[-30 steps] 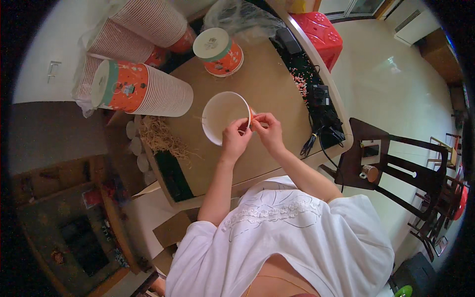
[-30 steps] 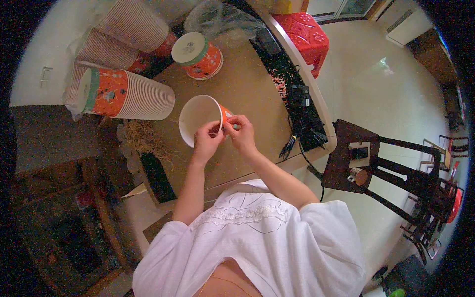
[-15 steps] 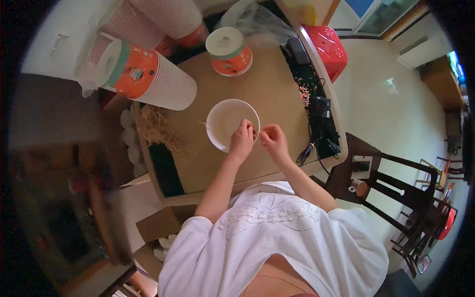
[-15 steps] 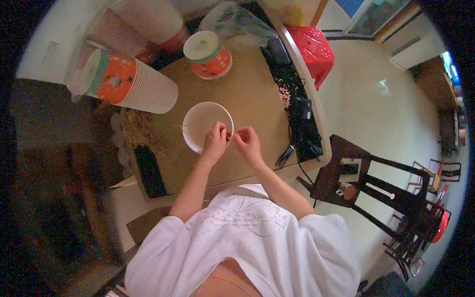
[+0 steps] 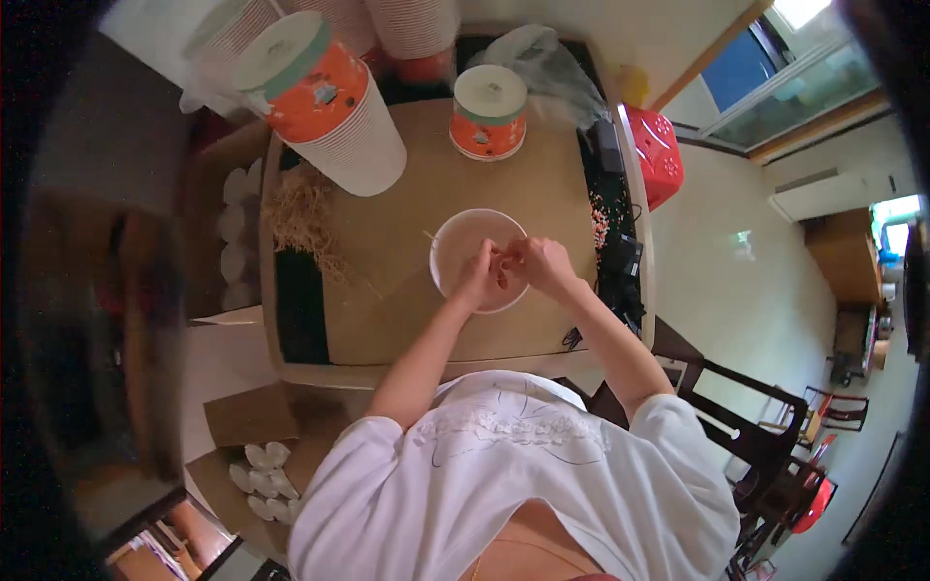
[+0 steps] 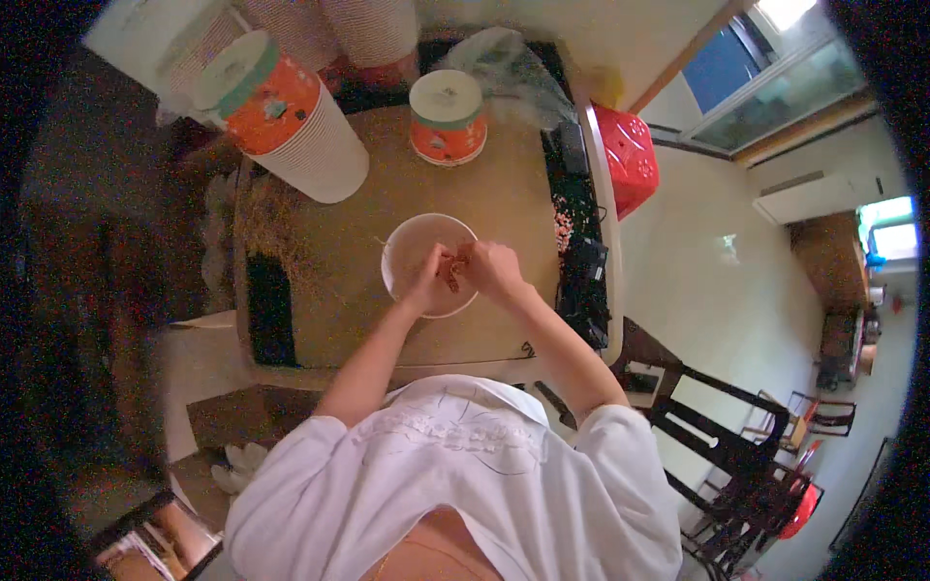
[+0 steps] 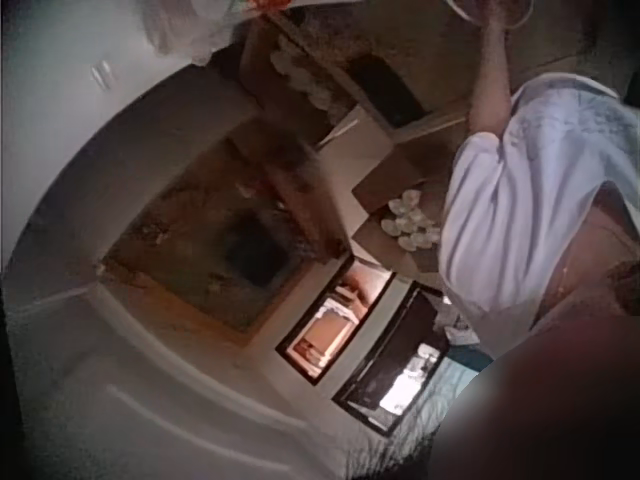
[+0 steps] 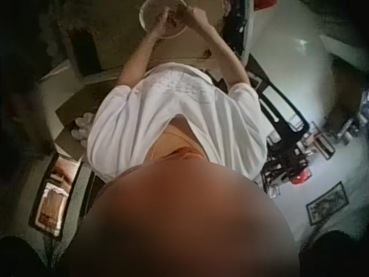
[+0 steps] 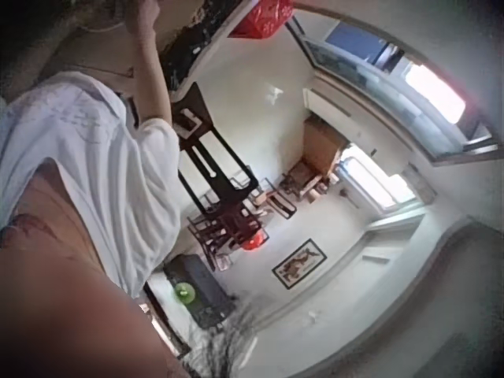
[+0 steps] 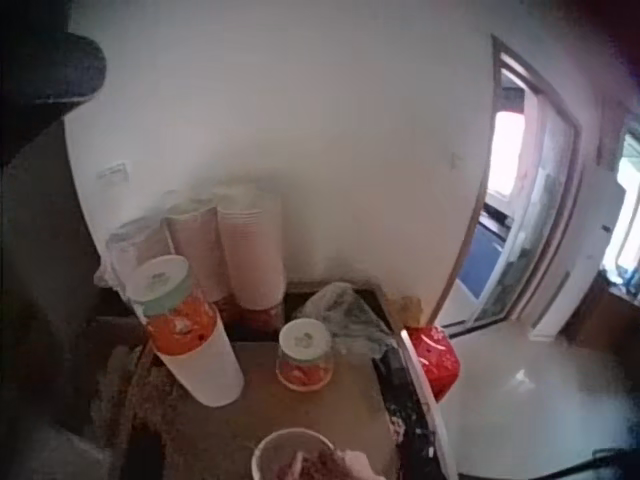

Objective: Packaging and organizing paper buckets using rubber bands.

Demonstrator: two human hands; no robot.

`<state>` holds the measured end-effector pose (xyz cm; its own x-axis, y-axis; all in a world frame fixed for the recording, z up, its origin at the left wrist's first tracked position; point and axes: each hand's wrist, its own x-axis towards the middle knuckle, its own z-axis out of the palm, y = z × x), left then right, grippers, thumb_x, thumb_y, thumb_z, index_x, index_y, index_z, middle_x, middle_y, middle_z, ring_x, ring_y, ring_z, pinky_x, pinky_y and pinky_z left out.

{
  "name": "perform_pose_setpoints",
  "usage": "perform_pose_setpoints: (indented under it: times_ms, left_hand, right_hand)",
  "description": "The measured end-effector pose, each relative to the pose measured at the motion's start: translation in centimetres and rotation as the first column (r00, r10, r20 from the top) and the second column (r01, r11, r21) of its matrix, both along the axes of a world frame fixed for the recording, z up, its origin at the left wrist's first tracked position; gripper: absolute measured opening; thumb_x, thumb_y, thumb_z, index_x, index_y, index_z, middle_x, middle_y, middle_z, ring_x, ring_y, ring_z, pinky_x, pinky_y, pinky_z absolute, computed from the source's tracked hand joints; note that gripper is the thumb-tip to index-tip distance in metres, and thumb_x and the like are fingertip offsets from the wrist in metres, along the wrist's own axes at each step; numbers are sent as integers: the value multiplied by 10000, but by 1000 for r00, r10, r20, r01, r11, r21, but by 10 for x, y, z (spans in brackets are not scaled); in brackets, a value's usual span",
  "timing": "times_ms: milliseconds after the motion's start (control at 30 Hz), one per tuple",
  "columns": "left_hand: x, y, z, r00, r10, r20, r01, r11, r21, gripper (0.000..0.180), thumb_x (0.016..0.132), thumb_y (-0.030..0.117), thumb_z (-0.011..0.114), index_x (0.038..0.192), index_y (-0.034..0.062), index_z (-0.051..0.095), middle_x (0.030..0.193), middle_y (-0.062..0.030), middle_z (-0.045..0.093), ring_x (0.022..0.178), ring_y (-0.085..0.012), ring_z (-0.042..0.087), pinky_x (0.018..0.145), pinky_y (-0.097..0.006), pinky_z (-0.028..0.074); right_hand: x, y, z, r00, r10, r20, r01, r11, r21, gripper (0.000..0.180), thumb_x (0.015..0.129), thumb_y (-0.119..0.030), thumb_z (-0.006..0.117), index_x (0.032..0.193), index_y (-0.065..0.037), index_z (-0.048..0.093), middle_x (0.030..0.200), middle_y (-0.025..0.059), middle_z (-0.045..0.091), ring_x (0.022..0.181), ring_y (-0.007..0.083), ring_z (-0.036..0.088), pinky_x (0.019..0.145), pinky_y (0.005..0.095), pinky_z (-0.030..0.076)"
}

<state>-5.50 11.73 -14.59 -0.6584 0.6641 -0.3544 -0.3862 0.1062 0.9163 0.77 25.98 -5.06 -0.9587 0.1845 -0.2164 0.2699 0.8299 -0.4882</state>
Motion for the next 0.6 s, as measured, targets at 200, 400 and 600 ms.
perform_pose_setpoints:
  times_ms: [200, 400, 600]
  left_hand:
    - [8, 1, 63, 863, -60, -501, -18, 989, -149, 172, 795, 173, 599, 881, 50, 516, 738, -101, 546, 646, -194, 563, 578, -334, 454]
    - [9, -18, 70, 632, -198, -749, 75, 978, -195, 168, 724, 226, 688, 730, 72, 622, 709, -106, 496, 646, -224, 542, 571, -346, 432]
    - [15, -10, 63, 521, -308, -796, 4, 933, -359, 163, 718, 244, 694, 774, 99, 643, 699, -113, 497, 650, -268, 546, 578, -368, 445]
  right_hand:
    - [2, 7, -2, 999, -21, -41, 18, 997, -74, 127, 742, -218, 602, 796, -108, 638, 742, 108, 639, 699, 287, 619, 612, 365, 489]
    - [3, 6, 3, 990, -65, -122, 23, 947, -320, 146, 758, -209, 574, 828, -88, 616, 754, 135, 628, 701, 323, 612, 596, 379, 479]
    - [7, 10, -1, 992, -42, -117, -2, 938, -347, 115, 763, -170, 586, 832, -81, 612, 728, 134, 624, 665, 297, 615, 590, 360, 475]
